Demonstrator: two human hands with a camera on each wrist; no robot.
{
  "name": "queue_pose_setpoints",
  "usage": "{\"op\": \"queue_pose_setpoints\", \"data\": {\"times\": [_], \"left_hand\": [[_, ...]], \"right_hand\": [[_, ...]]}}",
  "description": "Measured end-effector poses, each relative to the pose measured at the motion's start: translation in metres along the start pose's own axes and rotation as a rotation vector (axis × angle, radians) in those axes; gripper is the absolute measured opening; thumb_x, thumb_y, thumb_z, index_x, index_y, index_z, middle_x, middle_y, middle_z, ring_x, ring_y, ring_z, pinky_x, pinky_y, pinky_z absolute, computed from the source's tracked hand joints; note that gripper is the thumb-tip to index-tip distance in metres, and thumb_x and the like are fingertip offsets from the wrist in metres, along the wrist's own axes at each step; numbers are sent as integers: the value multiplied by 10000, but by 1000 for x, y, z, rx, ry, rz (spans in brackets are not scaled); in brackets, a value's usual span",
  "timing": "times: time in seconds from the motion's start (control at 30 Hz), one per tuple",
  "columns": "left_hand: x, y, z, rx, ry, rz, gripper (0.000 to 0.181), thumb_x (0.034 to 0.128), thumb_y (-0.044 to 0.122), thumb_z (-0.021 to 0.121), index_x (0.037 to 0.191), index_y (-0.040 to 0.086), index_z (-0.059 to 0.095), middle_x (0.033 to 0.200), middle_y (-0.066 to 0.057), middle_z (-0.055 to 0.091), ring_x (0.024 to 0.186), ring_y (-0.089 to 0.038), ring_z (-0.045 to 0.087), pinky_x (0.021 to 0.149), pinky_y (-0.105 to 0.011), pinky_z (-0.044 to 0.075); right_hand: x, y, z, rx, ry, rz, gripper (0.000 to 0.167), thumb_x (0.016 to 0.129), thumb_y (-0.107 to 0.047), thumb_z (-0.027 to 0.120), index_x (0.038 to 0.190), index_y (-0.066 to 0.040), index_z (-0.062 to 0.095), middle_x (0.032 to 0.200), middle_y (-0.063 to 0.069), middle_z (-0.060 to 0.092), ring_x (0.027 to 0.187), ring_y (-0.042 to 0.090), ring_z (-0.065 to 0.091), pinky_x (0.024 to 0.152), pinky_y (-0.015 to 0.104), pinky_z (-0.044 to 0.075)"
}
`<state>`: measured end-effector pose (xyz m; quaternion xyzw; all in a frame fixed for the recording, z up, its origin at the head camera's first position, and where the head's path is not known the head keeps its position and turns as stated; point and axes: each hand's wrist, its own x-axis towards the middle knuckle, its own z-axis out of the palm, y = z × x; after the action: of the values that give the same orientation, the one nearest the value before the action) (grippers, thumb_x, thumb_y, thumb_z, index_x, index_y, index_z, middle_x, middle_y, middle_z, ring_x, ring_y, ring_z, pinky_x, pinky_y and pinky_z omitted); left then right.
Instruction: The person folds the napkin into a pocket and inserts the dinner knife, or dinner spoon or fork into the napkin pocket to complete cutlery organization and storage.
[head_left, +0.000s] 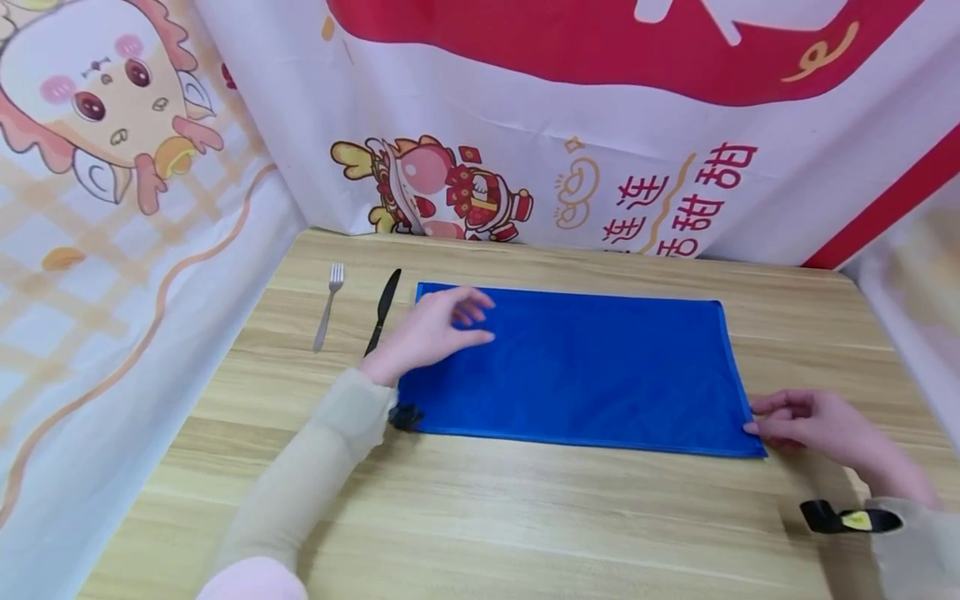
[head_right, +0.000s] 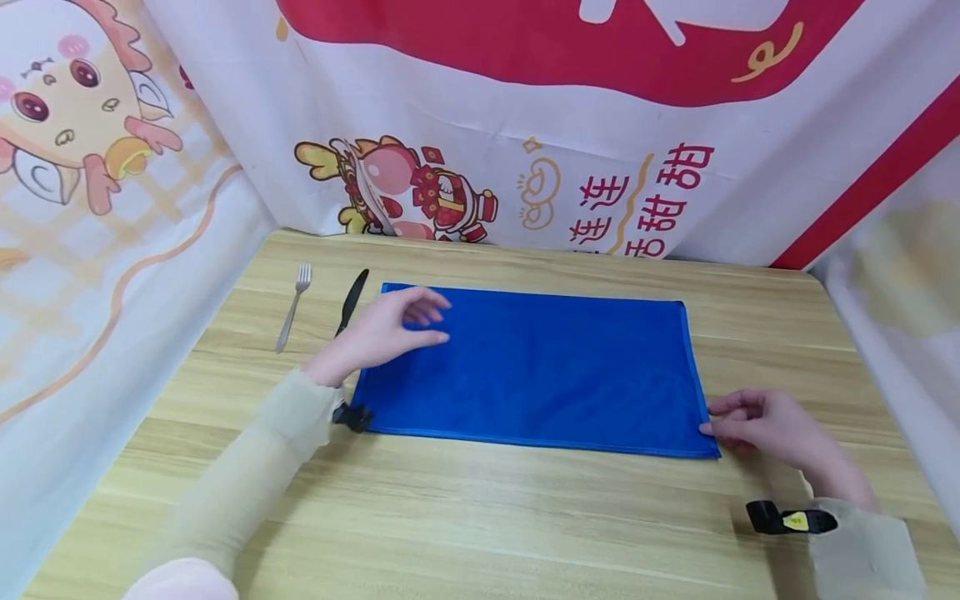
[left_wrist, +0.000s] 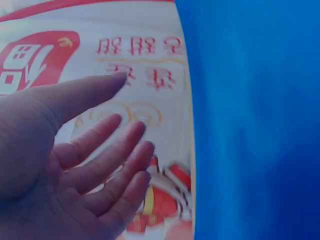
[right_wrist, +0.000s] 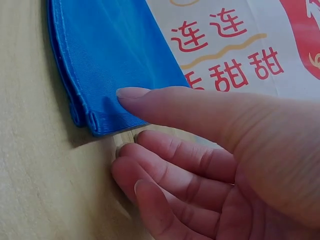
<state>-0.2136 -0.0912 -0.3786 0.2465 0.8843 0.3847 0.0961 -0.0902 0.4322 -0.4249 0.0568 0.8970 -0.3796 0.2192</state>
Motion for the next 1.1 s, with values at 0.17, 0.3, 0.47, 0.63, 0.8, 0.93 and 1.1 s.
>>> {"op": "queue_pose_setpoints", "data": {"times": [0.17, 0.3, 0.47, 0.63, 0.8, 0.93, 1.1], "left_hand": [[39, 25, 17, -103, -14, 102, 475, 938, 290, 771, 1354, 124, 613, 1190, -40, 676, 1107, -213, 616, 988, -410, 485], [66, 43, 32, -139, -21, 166, 496, 941, 268, 768, 1380, 115, 595, 1226, -33, 671, 1130, -168, 609, 1004, -341, 473], [99, 60, 58, -191, -46, 230, 491, 943, 270, 764, 1384, 137, 592, 1268, -19, 658, 1175, -199, 604, 1004, -275, 457], [126, 69, 87, -242, -81, 221, 529, 940, 276, 766, 1414, 143, 572, 1313, -22, 634, 1221, -217, 579, 1010, -273, 451], [148, 77, 117, -256, -87, 195, 516, 936, 262, 771, 1401, 142, 584, 1331, -59, 632, 1223, -214, 575, 982, -244, 453], [161, 88, 142, -208, -93, 171, 535, 933, 281, 773, 1413, 151, 578, 1358, -27, 620, 1235, -163, 563, 966, -179, 428], [173, 97, 165, -72, -113, 125, 612, 921, 330, 781, 1462, 180, 538, 1420, 56, 569, 1290, -70, 499, 1026, -175, 383]], "right_hand": [[-2, 0, 3, 5, 16, -7, 589, 957, -337, 740, 1307, 112, 585, 929, 94, 713, 787, 218, 665, 695, 302, 568], [-4, -2, 3, 15, 51, -26, 589, 960, -306, 740, 1312, 134, 568, 956, 105, 724, 791, 204, 687, 697, 306, 583], [-6, -4, 4, 29, 79, 5, 639, 946, -351, 752, 1319, 130, 561, 979, 111, 731, 800, 212, 696, 694, 310, 586], [-6, -4, 7, 42, 80, 43, 689, 929, -400, 761, 1332, 122, 560, 973, 97, 735, 812, 210, 695, 699, 299, 574], [-6, -3, 11, 56, 69, 69, 711, 923, -420, 762, 1335, 121, 555, 964, 86, 735, 809, 213, 694, 698, 302, 576], [-5, -3, 13, 50, 79, 52, 673, 928, -386, 766, 1317, 125, 562, 946, 79, 728, 781, 197, 674, 683, 301, 575], [-5, -1, 16, 23, 102, 35, 625, 925, -356, 776, 1284, 119, 586, 919, 67, 720, 757, 179, 649, 661, 280, 547]]}}
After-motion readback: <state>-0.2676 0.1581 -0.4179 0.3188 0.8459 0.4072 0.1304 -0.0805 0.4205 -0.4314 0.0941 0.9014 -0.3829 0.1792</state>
